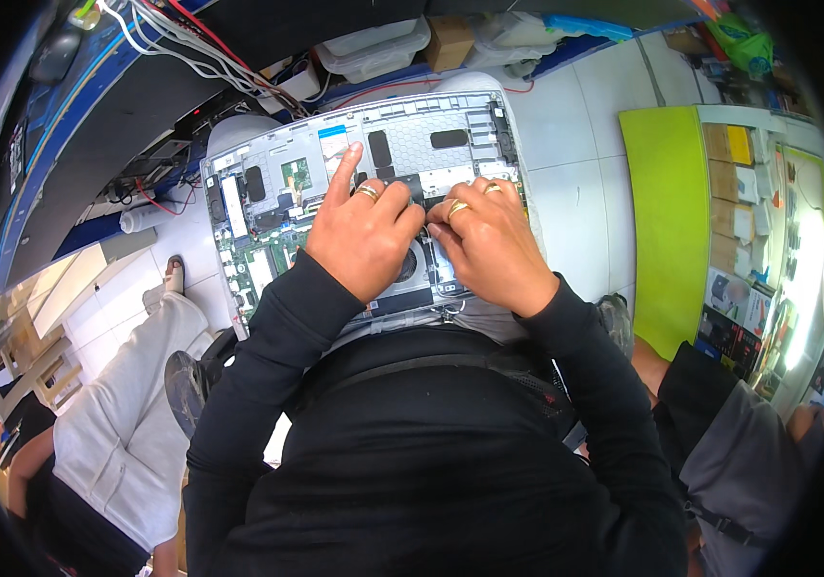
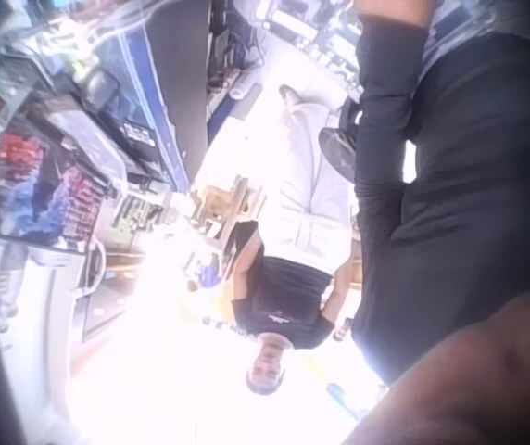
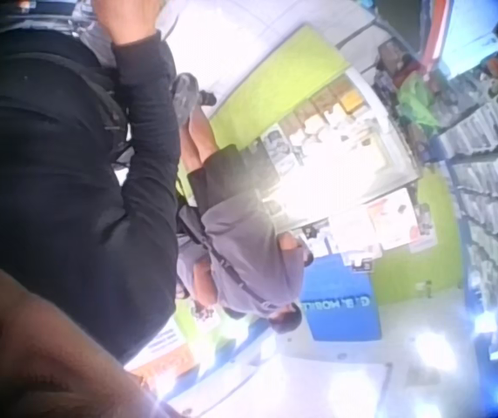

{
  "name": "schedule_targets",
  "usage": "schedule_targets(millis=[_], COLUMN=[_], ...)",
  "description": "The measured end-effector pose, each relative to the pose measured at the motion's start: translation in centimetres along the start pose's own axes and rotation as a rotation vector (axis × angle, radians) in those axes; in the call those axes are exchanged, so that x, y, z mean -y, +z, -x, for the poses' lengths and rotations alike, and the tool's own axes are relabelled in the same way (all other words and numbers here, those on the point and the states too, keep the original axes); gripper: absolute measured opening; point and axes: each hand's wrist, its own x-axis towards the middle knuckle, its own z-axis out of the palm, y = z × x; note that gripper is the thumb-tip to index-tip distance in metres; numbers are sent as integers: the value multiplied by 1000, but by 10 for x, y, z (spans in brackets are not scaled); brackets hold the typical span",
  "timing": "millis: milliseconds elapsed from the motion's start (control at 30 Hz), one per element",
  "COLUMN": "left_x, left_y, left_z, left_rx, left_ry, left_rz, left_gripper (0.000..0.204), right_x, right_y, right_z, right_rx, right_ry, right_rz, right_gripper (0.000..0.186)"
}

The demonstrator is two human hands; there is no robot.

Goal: The person disassembles a laptop base held on their lap by removing internal screws with a screwdriver, detaching wire connectors, and lifting internal components. The person also picks up a separate laptop screen assembly and aligns it with the base while reaching for tools on a cluttered workbench.

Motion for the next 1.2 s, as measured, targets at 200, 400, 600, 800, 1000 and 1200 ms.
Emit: schedule_targets(millis=[200,400,600,800,1000,1200], left_x=[-2,-4,2,0,0,2], left_y=[4,4,2,-6,-2,-3], left_z=[3,5,11,10,6,2], left_rx=[-59,-58,-55,-58,6,67], left_ry=[-42,-90,-136,-304,-320,-332], left_rz=[31,56,183,356,338,349], left_gripper=[8,8,13,9,7,7], right_x=[2,3,5,5,6,5], right_y=[4,8,15,13,9,10], right_z=[-1,-3,-3,-4,-6,-5], right_rx=[-21,-43,-72,-53,-30,-35], right_ry=[-14,-7,-4,-8,-7,-19], right_rz=[-13,2,9,21,25,39], right_gripper=[5,6,7,7,7,7])
